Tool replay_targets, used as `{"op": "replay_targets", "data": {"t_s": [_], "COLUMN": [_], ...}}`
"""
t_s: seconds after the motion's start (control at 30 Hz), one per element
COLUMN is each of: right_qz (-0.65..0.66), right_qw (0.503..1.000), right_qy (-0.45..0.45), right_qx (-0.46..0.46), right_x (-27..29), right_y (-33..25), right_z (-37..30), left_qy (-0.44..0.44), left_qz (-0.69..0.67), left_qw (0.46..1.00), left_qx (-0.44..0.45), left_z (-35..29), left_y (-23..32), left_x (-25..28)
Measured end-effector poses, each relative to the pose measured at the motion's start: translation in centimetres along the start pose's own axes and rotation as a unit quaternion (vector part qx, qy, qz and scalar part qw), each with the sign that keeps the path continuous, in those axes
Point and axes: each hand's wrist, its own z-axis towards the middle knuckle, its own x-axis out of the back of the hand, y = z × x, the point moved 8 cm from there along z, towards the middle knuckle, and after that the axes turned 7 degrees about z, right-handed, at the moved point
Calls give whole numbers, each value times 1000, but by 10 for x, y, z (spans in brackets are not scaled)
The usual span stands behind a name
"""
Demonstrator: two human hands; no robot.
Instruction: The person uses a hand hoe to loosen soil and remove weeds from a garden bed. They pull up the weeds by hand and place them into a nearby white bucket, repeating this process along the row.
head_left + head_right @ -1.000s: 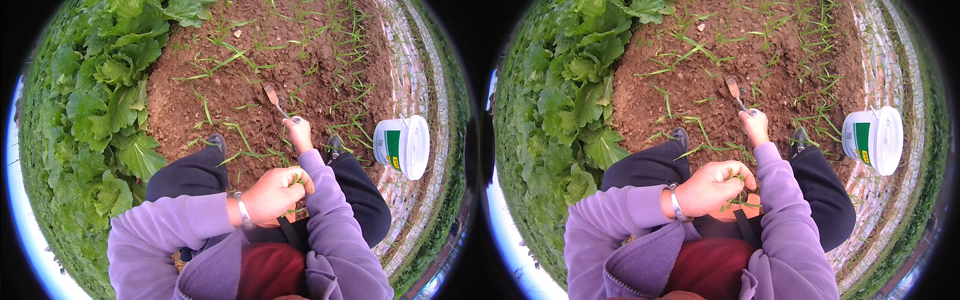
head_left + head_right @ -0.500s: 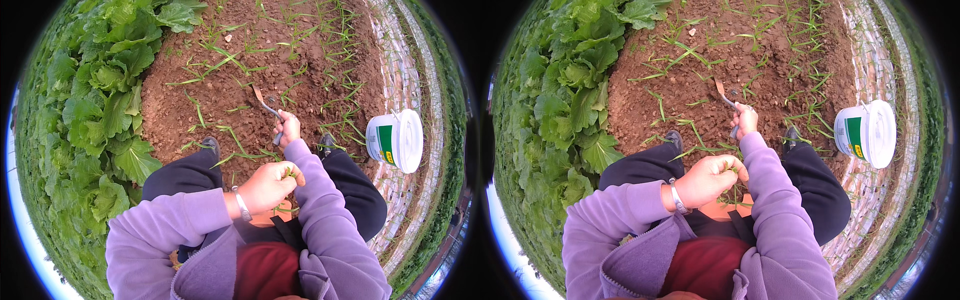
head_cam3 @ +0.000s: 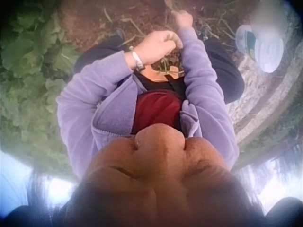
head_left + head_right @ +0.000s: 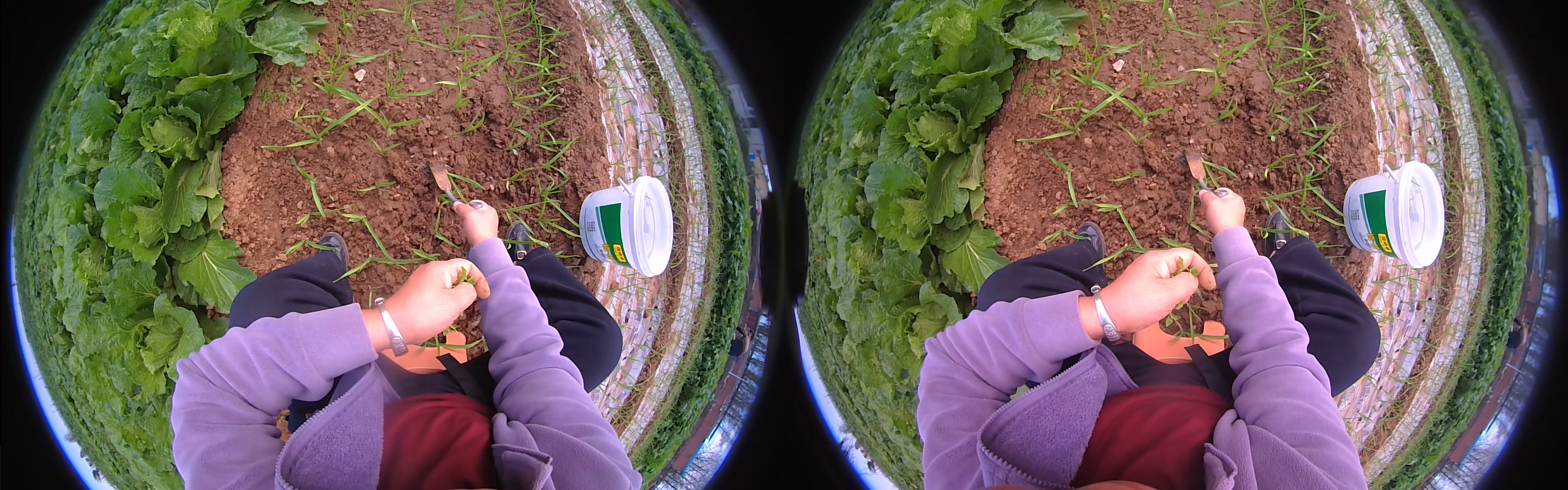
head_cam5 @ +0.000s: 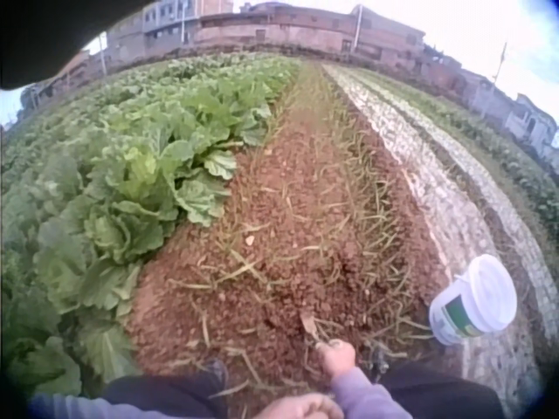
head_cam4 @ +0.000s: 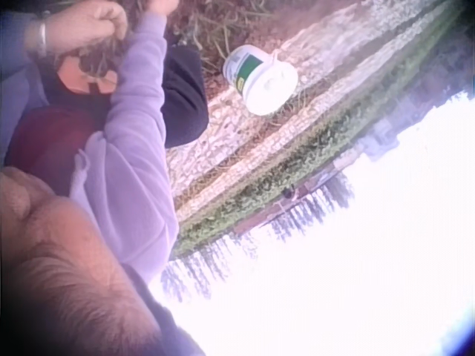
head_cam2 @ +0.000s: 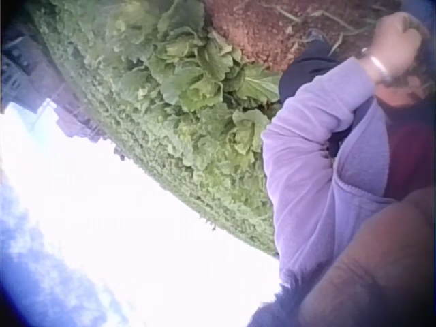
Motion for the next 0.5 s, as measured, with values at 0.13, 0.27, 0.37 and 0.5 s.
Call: {"op": "replay_targets", "data": {"t_s": [0.13,0.27,0.37,0.5], "right_qz": [9,-198,-238,-68], "right_qw": [1000,973,964,993], "right_qy": [-4,12,-7,2], "right_qx": [3,118,122,95], "right_x": [-3,-22,-28,6], "right_y": [1,-20,-25,-25], "right_z": [7,5,0,0], "left_qy": [8,6,10,4], "left_qz": [-23,-29,10,-1], "left_qw": [1000,999,1000,1000], "left_qx": [-19,-35,-7,-2], "left_z": [1,3,3,1], "left_y": [-1,-1,0,4], "left_x": [-3,-7,-4,-3]}}
